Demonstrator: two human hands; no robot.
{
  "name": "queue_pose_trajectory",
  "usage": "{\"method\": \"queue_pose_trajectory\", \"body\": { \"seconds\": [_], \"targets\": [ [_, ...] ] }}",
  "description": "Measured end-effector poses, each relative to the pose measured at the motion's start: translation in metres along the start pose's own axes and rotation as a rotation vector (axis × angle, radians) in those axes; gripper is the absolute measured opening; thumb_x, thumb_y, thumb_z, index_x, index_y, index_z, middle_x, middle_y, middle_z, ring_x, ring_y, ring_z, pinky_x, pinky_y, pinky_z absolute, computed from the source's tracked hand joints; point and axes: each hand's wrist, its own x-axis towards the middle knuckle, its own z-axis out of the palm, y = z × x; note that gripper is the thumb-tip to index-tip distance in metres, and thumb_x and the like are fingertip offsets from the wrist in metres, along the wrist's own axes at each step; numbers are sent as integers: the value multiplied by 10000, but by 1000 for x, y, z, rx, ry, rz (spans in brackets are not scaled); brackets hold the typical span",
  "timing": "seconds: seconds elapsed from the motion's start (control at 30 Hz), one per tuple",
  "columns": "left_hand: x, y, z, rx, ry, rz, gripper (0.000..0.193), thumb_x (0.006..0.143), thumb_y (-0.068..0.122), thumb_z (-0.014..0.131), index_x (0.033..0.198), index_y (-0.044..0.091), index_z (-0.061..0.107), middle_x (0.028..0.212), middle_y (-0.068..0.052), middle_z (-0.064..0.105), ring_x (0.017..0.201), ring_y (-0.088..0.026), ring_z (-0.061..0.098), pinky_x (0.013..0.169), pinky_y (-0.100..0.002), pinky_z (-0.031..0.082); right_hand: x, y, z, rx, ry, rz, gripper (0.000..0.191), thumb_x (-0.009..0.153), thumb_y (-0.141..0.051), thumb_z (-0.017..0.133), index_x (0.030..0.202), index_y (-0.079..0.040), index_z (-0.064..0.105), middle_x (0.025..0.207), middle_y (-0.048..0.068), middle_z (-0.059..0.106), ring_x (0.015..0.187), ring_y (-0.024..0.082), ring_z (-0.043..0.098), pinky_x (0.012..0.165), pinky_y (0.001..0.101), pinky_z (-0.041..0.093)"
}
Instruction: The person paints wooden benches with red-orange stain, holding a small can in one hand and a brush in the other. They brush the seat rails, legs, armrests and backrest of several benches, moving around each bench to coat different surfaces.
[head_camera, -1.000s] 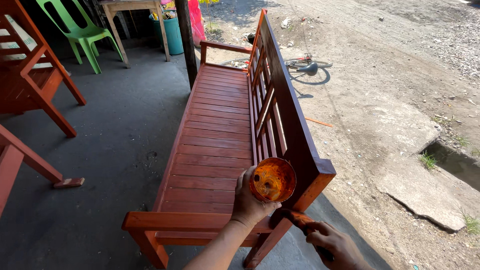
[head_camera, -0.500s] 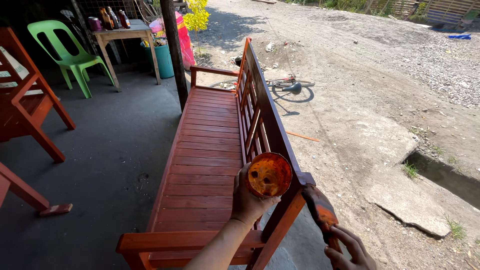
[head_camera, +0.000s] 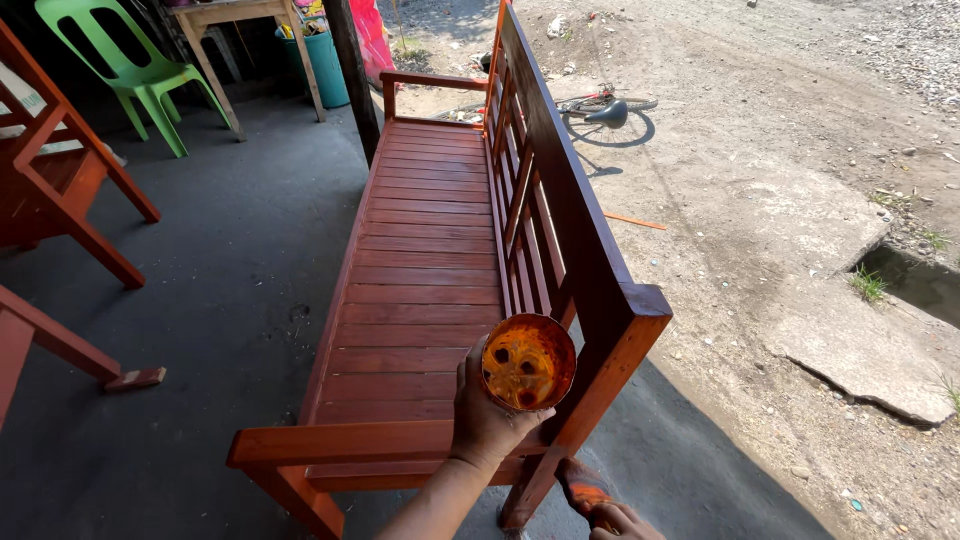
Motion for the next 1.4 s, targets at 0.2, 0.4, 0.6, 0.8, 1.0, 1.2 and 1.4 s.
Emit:
{"method": "queue_pose_trajectory", "body": {
  "seconds": [0.2,0.4,0.6,0.8,1.0,1.2,1.4],
  "targets": [
    [29,40,-9,25,-31,-2,1192,529,243,1021,1465,168,285,1406,-103,396,1347,-270,483,1129,-394,481,24,5,-117,231,-67,156,54,910,-160,662,882,-150,617,1185,-14,675,1175,202,665,902,369,589],
    [58,89,-32,-16,36,112,1148,505,193,1017,1441,148,355,1395,-102,443,1328,-285,498,1113,-398,478,11,4,-288,296,169,164,121,821,-53,734,918,-118,704,1073,-22,778,913,202,764,766,329,627],
    [65,112,-40,-184,62,210,1114,520,191,994,1454,148,388,1395,-112,463,1318,-290,533,1118,-396,503,-12,-11,-360,186,565,57,114,799,-29,729,893,-94,724,1080,25,754,925,218,763,727,331,628],
    [62,121,-55,-101,86,169,1132,490,157,1012,1431,147,383,1377,-113,452,1308,-291,517,1115,-397,484,19,-24,-325,146,456,-16,124,796,-11,720,886,-95,705,1094,21,771,929,219,762,726,337,627],
    [69,114,-70,-107,157,186,1123,507,183,993,1438,123,368,1378,-125,445,1305,-281,531,1101,-385,521,48,-16,-322,180,369,65,90,836,-30,698,904,-88,688,1061,21,771,867,220,748,681,352,624],
    [61,114,-84,-31,166,145,1151,538,213,1018,1455,142,325,1398,-117,401,1327,-275,482,1122,-396,484,9,-29,-335,154,163,57,76,824,-76,717,884,-119,699,973,7,790,815,201,760,621,379,594],
    [59,122,-86,-30,205,147,1133,525,194,1000,1451,155,348,1369,-116,422,1313,-278,500,1116,-399,498,6,-30,-318,141,45,71,92,826,-84,744,897,-121,700,980,-8,775,816,212,758,658,385,571]
  ]
}}
